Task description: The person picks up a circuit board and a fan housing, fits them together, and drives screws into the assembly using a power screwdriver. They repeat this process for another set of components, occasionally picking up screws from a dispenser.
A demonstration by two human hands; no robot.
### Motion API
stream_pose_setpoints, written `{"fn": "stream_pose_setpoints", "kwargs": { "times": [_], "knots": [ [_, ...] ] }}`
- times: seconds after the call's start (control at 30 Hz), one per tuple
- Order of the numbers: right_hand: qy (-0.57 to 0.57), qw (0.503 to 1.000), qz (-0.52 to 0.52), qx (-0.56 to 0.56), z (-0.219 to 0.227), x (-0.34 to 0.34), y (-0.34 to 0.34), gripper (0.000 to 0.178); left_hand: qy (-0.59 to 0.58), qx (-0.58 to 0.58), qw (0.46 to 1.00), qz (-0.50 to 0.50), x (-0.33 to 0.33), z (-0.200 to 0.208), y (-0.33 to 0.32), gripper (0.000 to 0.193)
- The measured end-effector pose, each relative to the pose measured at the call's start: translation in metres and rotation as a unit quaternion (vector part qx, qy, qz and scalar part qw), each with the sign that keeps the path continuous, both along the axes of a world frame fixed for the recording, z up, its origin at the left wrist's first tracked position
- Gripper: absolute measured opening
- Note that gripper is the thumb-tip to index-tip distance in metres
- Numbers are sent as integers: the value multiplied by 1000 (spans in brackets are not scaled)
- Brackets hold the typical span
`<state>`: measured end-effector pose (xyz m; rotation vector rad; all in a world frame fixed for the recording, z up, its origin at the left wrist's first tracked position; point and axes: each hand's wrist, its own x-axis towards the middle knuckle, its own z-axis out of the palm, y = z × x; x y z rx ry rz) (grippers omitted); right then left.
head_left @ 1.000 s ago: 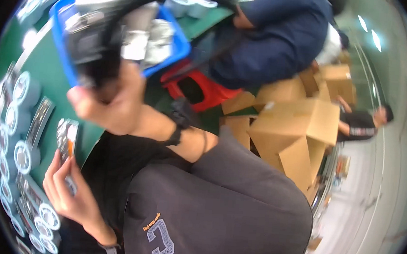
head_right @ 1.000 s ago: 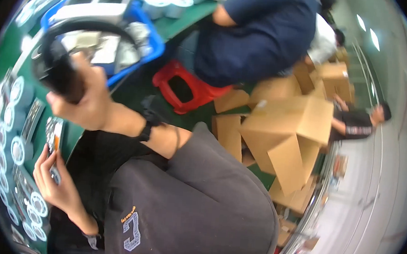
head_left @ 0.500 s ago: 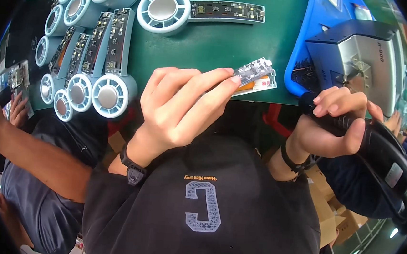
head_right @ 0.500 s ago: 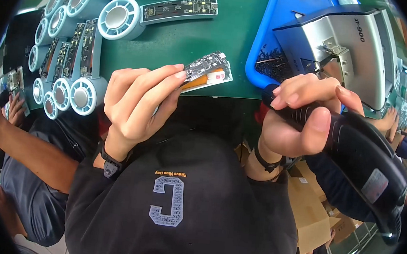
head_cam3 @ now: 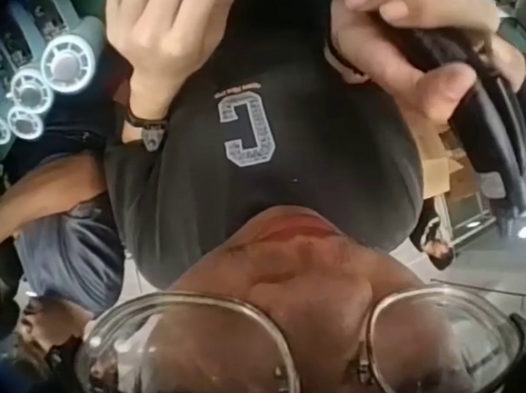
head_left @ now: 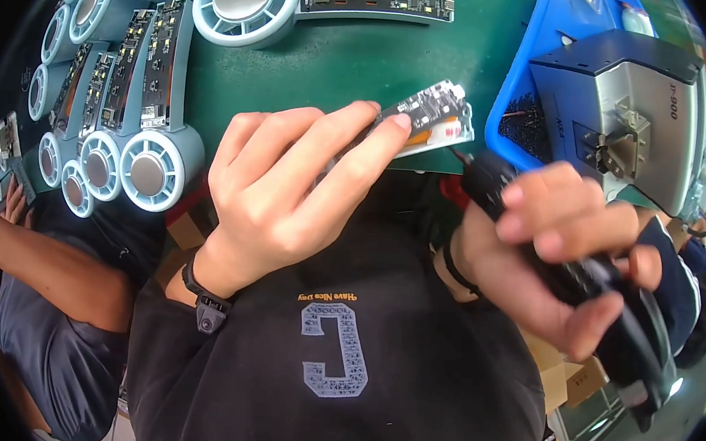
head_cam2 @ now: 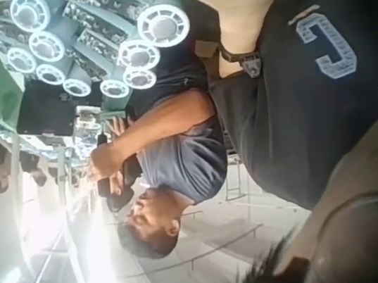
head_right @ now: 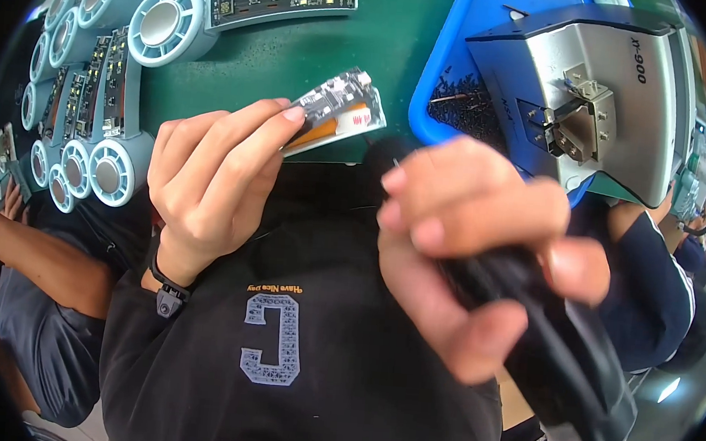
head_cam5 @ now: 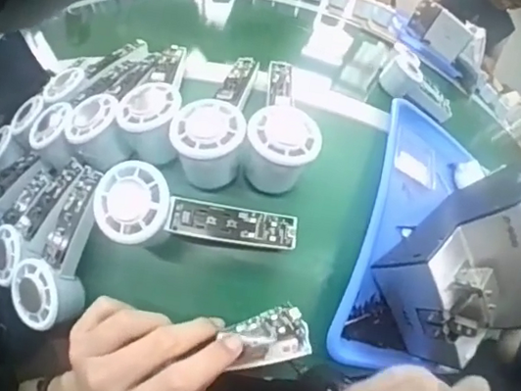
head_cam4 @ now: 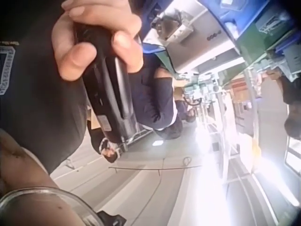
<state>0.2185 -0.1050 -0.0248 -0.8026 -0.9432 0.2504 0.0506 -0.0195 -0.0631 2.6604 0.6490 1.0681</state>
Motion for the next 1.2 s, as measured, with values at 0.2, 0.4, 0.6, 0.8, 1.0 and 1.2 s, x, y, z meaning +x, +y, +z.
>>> {"fn": "stream_pose_setpoints", "kwargs": {
  "times": [0.2, 0.4, 0.6, 0.8, 1.0, 1.2],
  "knots": [
    [22, 999, 20, -14, -13, 15, 9, 46, 2, 20, 1000, 19, 2, 2, 1, 29],
    [46, 997, -30, 47, 14, 0, -16, 43, 34, -38, 999, -3, -2, 7, -2, 29],
    [-21, 995, -72, 70, 25, 4, -7, 43, 10, -19, 1000, 0, -1, 2, 0, 29],
    [-68, 997, -16, -28, 17, 9, -2, 41, 13, -28, 999, 10, -5, 4, -4, 28],
    [-60, 998, -14, -23, 12, 11, -3, 41, 14, -7, 1000, 8, -4, 6, -4, 28],
    [-38, 999, -21, -5, 12, 11, -5, 39, 26, -15, 1000, 1, -3, 10, -7, 28]
  ]
}}
